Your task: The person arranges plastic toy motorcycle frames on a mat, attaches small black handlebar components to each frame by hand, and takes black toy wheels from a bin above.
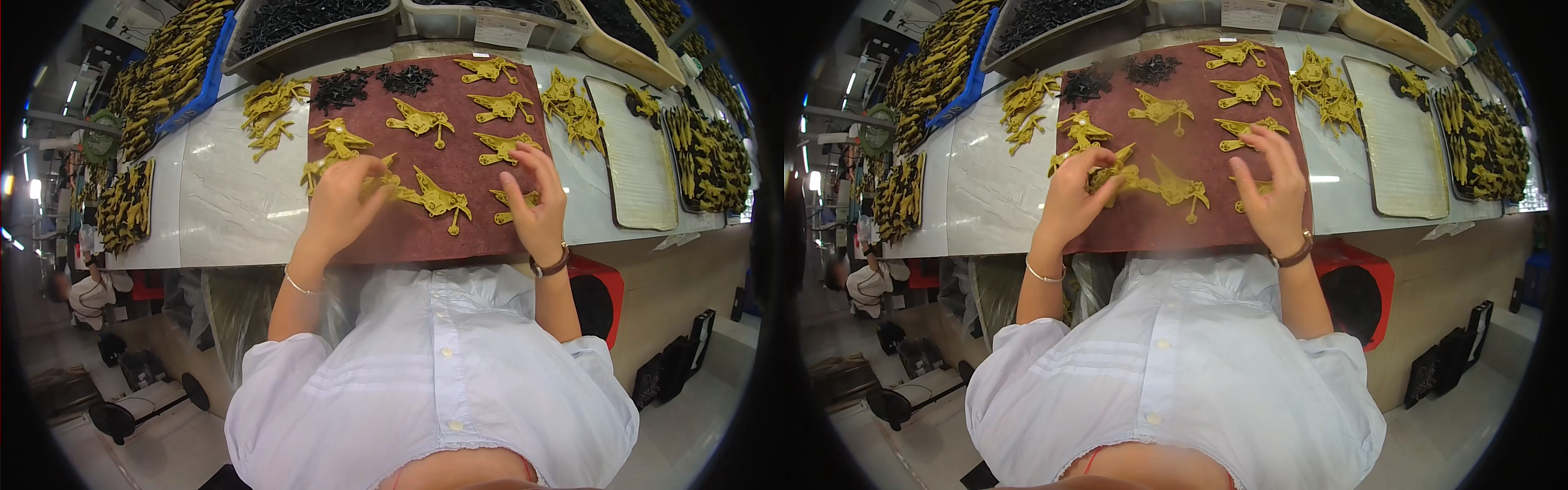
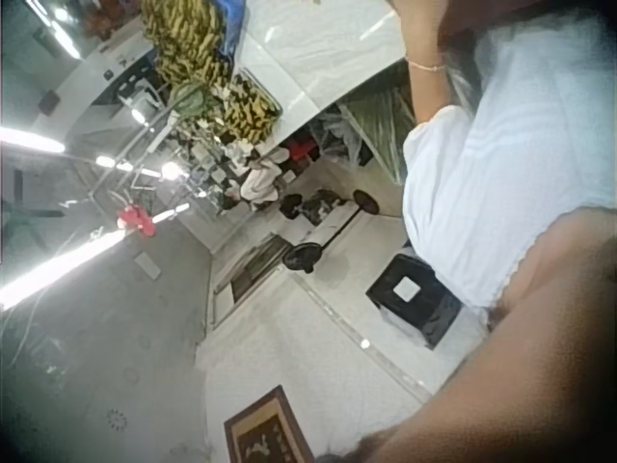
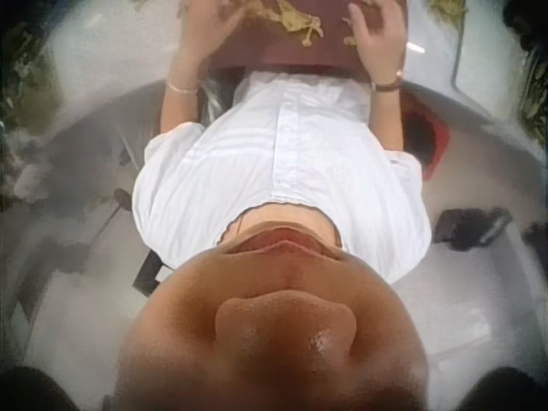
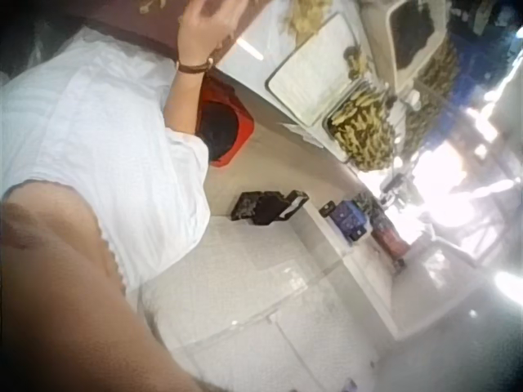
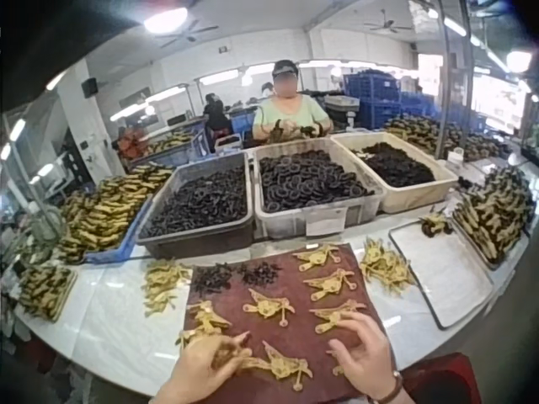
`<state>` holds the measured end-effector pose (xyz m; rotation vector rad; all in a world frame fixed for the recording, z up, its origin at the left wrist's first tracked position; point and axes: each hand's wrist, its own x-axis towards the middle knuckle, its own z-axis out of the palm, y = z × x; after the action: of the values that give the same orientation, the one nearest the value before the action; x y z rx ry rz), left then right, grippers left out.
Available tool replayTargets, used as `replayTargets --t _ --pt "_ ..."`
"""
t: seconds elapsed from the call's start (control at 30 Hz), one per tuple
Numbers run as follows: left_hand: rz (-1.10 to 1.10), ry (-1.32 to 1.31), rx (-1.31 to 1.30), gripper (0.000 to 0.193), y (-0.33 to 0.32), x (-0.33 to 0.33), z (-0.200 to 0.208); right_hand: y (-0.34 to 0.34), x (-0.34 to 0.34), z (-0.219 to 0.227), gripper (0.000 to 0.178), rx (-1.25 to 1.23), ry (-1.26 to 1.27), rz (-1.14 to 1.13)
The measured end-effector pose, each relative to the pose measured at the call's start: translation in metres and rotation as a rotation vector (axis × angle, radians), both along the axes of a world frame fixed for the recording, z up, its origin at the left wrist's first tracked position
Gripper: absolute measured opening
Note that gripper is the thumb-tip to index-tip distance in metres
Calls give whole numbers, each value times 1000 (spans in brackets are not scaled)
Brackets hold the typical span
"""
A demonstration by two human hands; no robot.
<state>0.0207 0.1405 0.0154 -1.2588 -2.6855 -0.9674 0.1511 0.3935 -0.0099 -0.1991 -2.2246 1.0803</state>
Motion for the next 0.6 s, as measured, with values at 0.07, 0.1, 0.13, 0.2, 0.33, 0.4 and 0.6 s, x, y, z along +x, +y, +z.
replayTargets --t 0.07,0.1,0.13,0.2,0.33,0.4,0.6 --pt "57 -315 277 22 -5 5 4 -18 1 6 32 4 0 115" --pt "111 -629 556 21 -5 7 5 -26 1 8 33 11 0 226" --pt "145 -749 650 22 -5 5 5 -36 0 10 34 -27 4 299" --pt "176 -896 765 22 -5 5 -7 -55 1 16 37 -133 -75 400" --pt "260 -1077 934 24 7 16 -21 -71 -3 10 37 179 101 425" --pt "272 -1093 973 30 4 22 -28 -67 -4 4 34 266 112 389" --pt "21 -840 851 39 2 58 -16 -75 1 -7 25 36 95 351"
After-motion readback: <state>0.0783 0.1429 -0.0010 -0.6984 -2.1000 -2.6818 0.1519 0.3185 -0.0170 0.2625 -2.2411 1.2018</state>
